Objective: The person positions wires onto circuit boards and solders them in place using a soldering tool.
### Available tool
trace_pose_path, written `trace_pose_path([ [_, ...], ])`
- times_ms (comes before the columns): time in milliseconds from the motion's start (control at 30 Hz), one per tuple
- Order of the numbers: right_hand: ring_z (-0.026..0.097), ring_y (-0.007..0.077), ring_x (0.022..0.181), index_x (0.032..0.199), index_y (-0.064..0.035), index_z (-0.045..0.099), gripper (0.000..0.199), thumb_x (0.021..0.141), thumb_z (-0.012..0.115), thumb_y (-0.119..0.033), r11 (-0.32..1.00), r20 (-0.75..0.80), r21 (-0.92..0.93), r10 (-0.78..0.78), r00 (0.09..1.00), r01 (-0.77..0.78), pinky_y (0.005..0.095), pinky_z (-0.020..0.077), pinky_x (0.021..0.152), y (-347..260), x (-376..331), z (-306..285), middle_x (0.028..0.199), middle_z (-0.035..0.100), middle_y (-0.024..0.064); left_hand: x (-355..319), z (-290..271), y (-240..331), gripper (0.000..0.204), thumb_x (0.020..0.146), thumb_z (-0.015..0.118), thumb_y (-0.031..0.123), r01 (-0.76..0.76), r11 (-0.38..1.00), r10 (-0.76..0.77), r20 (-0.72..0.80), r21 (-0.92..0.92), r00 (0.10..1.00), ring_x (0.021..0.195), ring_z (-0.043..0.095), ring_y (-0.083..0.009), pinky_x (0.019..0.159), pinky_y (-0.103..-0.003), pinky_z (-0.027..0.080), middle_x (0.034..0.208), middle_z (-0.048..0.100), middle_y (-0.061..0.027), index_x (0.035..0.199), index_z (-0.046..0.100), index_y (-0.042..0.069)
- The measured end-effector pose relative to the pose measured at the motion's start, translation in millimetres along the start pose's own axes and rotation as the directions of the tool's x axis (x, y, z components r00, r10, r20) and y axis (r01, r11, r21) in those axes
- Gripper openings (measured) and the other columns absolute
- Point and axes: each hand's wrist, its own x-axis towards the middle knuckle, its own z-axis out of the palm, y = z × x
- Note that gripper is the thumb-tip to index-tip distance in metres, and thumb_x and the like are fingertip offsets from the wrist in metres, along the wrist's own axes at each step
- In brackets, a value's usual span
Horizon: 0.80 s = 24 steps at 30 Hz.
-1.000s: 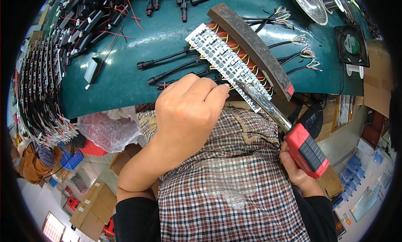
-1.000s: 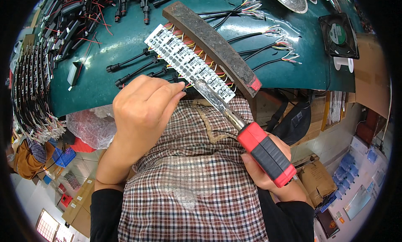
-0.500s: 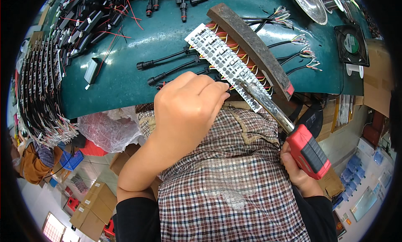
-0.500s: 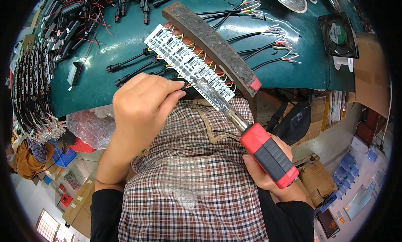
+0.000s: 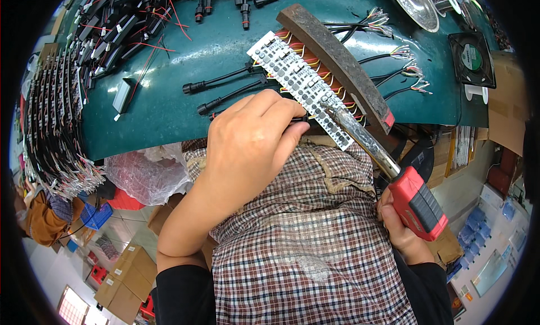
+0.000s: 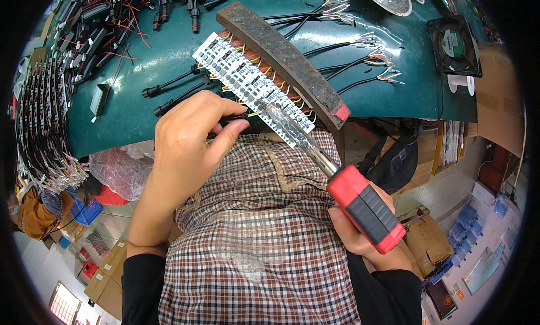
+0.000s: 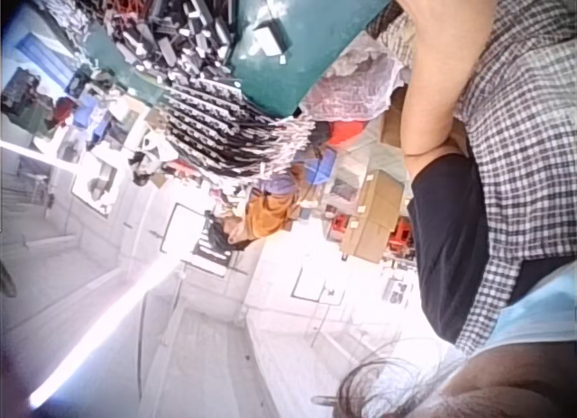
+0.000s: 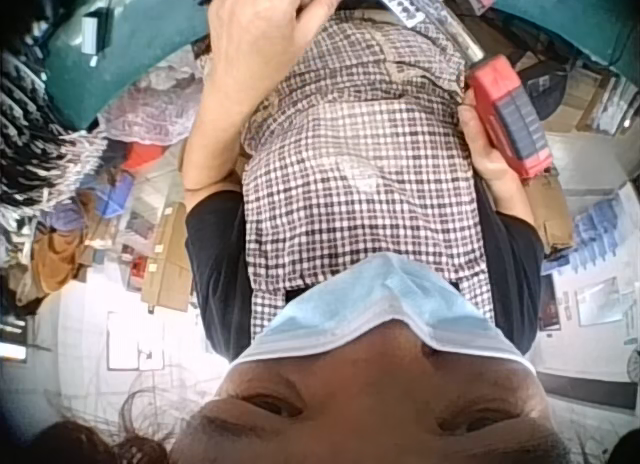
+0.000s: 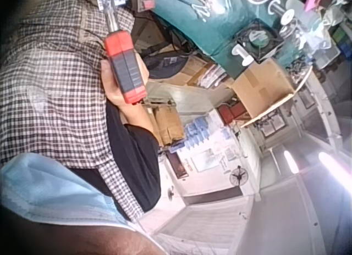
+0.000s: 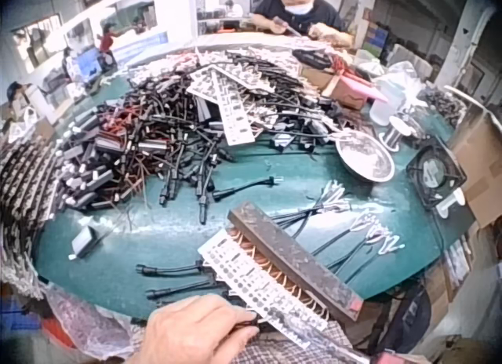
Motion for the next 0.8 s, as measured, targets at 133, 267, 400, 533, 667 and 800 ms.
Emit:
trace_pose_path([
  [133, 0.066, 0.0285, 0.069, 0.096, -0.0030, 0.071, 0.017, 0.081, 0.077, -0.009, 1.000, 0.010, 0.018, 0.021, 1.000, -0.022, 0.0372, 0.0508, 0.062, -2, 1, 0, 0.082, 0.066, 0.0103, -2, 4, -4, 0.020, 0.075, 0.085, 0.007, 0.007, 1.000, -0.007, -0.024, -0.030, 1.000, 0.066, 0.064, -0.0228, 0.060, -0.034, 0.049, 0.081, 0.066, -0.0058, 0.092, 0.075, 0.004],
  [267, 0.066, 0.0286, 0.069, 0.096, -0.0032, 0.071, 0.017, 0.082, 0.077, -0.009, 0.999, 0.010, 0.023, 0.038, 0.999, -0.039, 0.0370, 0.0509, 0.063, -3, 0, 0, 0.082, 0.066, 0.0101, 2, 3, -9, 0.020, 0.074, 0.086, 0.008, -0.068, 0.998, 0.068, -0.062, 0.007, 0.996, 0.069, 0.064, -0.0225, 0.060, -0.034, 0.049, 0.081, 0.066, -0.0056, 0.091, 0.076, 0.005],
  [400, 0.066, 0.0285, 0.071, 0.097, -0.0032, 0.071, 0.017, 0.083, 0.077, -0.010, 0.999, 0.000, 0.029, 0.045, 0.999, -0.045, 0.0368, 0.0512, 0.063, -5, 1, 0, 0.083, 0.067, 0.0103, 3, 2, -9, 0.020, 0.073, 0.086, 0.009, -0.076, 0.997, 0.077, -0.042, 0.036, 0.996, 0.070, 0.065, -0.0227, 0.061, -0.034, 0.049, 0.081, 0.066, -0.0057, 0.090, 0.076, 0.004],
  [533, 0.067, 0.0280, 0.071, 0.098, -0.0032, 0.071, 0.017, 0.084, 0.077, -0.010, 0.996, 0.029, 0.047, 0.075, 0.997, -0.076, 0.0365, 0.0515, 0.064, -2, -3, -2, 0.084, 0.067, 0.0100, 6, 2, -5, 0.020, 0.074, 0.086, 0.009, 0.003, 0.999, -0.005, -0.034, -0.046, 0.999, 0.066, 0.063, -0.0224, 0.059, -0.034, 0.048, 0.080, 0.068, -0.0060, 0.088, 0.073, 0.004],
  [667, 0.067, 0.0267, 0.073, 0.100, -0.0031, 0.071, 0.018, 0.085, 0.077, -0.011, 0.988, 0.026, 0.064, 0.137, 0.990, -0.138, 0.0359, 0.0518, 0.066, -10, -1, -2, 0.085, 0.067, 0.0097, 8, -3, -9, 0.021, 0.074, 0.086, 0.009, -0.069, 0.997, 0.069, 0.019, 0.027, 0.997, 0.063, 0.062, -0.0220, 0.059, -0.034, 0.047, 0.080, 0.068, -0.0062, 0.088, 0.072, 0.004],
  [800, 0.067, 0.0262, 0.074, 0.101, -0.0029, 0.071, 0.019, 0.085, 0.077, -0.011, 0.989, 0.025, 0.098, 0.113, 0.993, -0.115, 0.0356, 0.0521, 0.066, -5, -7, -2, 0.086, 0.067, 0.0100, 10, -4, -16, 0.019, 0.074, 0.086, 0.010, -0.145, 0.989, 0.145, -0.014, -0.012, 0.989, 0.065, 0.062, -0.0219, 0.059, -0.034, 0.047, 0.078, 0.068, -0.0059, 0.086, 0.072, 0.004],
])
